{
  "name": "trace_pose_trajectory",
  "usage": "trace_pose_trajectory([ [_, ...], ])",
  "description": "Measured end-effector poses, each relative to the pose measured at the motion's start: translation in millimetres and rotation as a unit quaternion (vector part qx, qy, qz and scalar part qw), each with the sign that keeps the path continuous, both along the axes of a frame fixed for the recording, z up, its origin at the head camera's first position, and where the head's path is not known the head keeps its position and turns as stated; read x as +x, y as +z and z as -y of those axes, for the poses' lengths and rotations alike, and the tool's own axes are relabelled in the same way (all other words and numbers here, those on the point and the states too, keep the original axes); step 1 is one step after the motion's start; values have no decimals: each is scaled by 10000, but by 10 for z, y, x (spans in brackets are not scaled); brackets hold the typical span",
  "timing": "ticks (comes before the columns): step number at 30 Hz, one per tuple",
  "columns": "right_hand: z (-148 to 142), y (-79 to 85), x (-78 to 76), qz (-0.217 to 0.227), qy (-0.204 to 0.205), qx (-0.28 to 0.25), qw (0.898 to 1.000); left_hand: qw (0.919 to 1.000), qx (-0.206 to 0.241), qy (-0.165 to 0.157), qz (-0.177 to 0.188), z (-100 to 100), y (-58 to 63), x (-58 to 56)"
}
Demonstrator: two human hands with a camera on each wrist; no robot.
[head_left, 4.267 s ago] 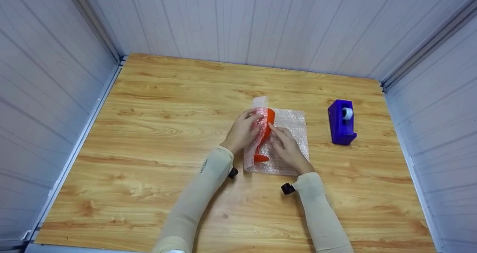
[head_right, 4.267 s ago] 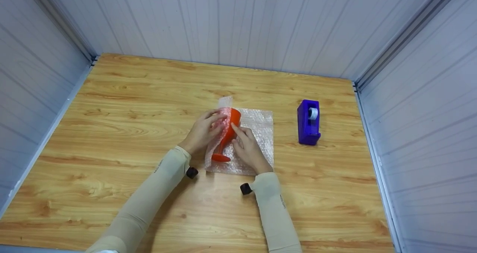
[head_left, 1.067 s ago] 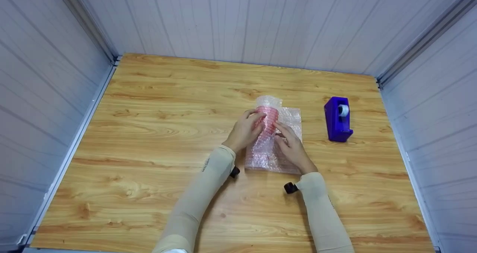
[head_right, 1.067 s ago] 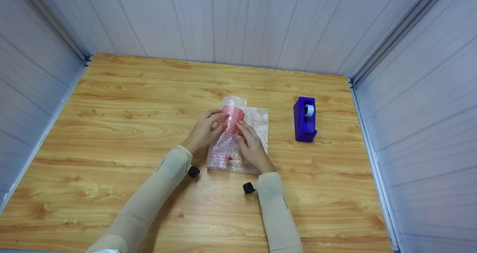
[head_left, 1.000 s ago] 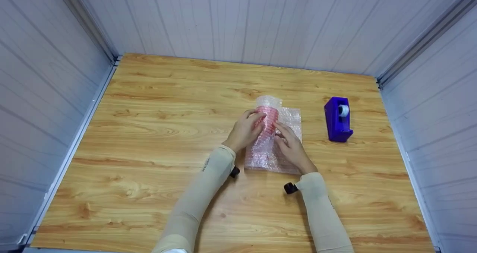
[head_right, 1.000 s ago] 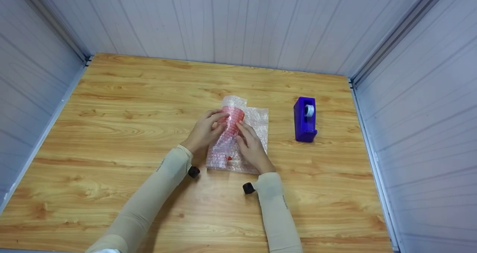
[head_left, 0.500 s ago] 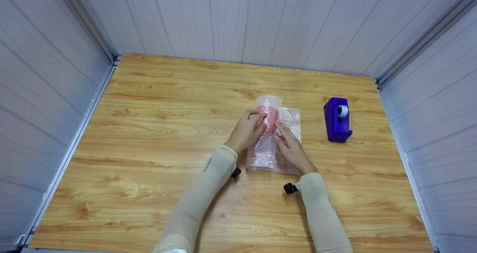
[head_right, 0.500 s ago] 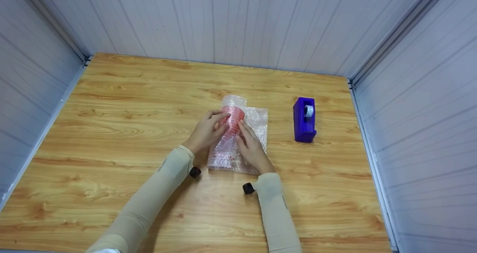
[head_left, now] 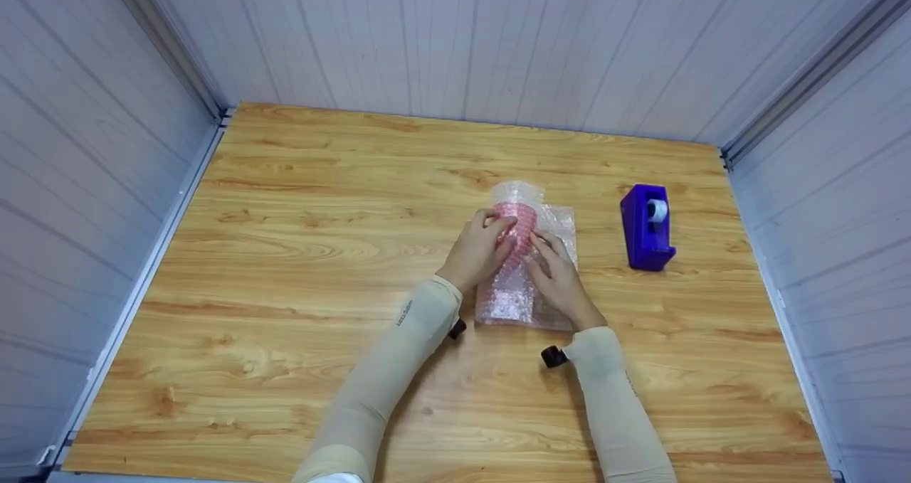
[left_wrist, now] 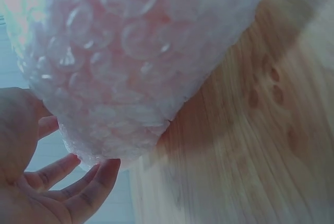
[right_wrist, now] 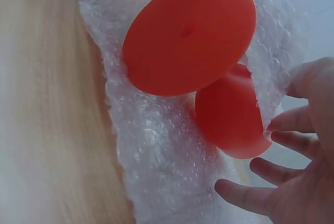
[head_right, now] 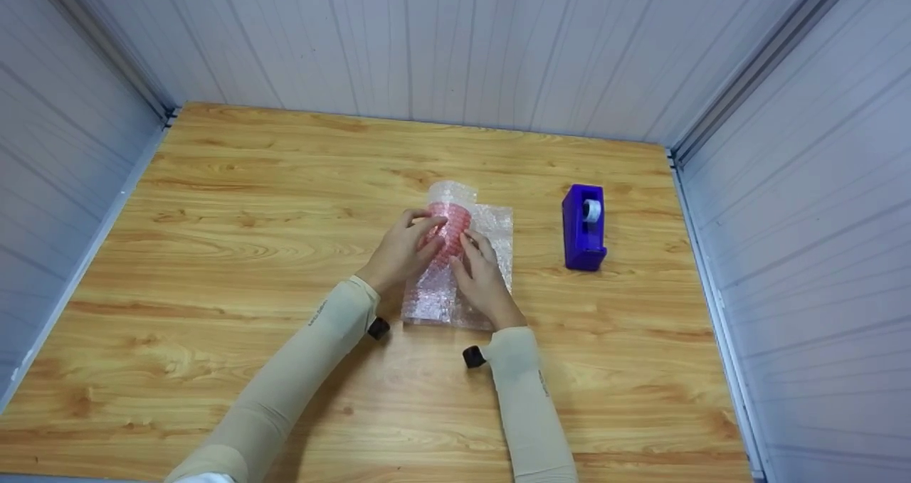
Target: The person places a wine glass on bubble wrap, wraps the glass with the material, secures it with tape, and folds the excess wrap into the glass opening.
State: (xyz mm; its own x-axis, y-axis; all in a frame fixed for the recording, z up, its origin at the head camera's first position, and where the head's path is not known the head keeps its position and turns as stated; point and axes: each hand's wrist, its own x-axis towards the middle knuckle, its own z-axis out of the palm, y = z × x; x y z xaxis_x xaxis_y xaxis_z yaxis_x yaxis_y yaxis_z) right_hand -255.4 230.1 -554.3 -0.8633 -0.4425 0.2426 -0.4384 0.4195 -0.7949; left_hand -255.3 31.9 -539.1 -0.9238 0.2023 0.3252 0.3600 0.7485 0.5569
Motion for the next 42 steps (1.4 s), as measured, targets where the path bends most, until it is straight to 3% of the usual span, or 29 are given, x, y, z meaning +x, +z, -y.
trace_pose_trajectory([
  [5, -18, 28, -1, 262, -1, -77, 9996, 9999, -85, 102, 65, -27, 7, -10],
  [10, -41, 27, -19, 4, 10, 159, 9999, 9998, -157, 89, 16, -34, 14, -16],
  [14, -62, 5, -38, -108, 62, 94, 9999, 9999, 116, 47, 77, -4, 1, -20],
  [21, -60, -52, -16, 293, 154, -60, 9994, 9969, 777, 122, 98, 66, -70, -21],
  [27, -21, -69, 19, 320, 291, -174, 9989, 9961, 837, 75, 280, 122, -51, -36],
  [34, -1, -52, 25, -12, 139, -307, 9994, 9954, 756, 67, 593, 98, -19, -47],
  [42, -8, -13, 8, -721, -182, 6, 9972, 9977, 607, 52, 296, 7, -16, -28],
])
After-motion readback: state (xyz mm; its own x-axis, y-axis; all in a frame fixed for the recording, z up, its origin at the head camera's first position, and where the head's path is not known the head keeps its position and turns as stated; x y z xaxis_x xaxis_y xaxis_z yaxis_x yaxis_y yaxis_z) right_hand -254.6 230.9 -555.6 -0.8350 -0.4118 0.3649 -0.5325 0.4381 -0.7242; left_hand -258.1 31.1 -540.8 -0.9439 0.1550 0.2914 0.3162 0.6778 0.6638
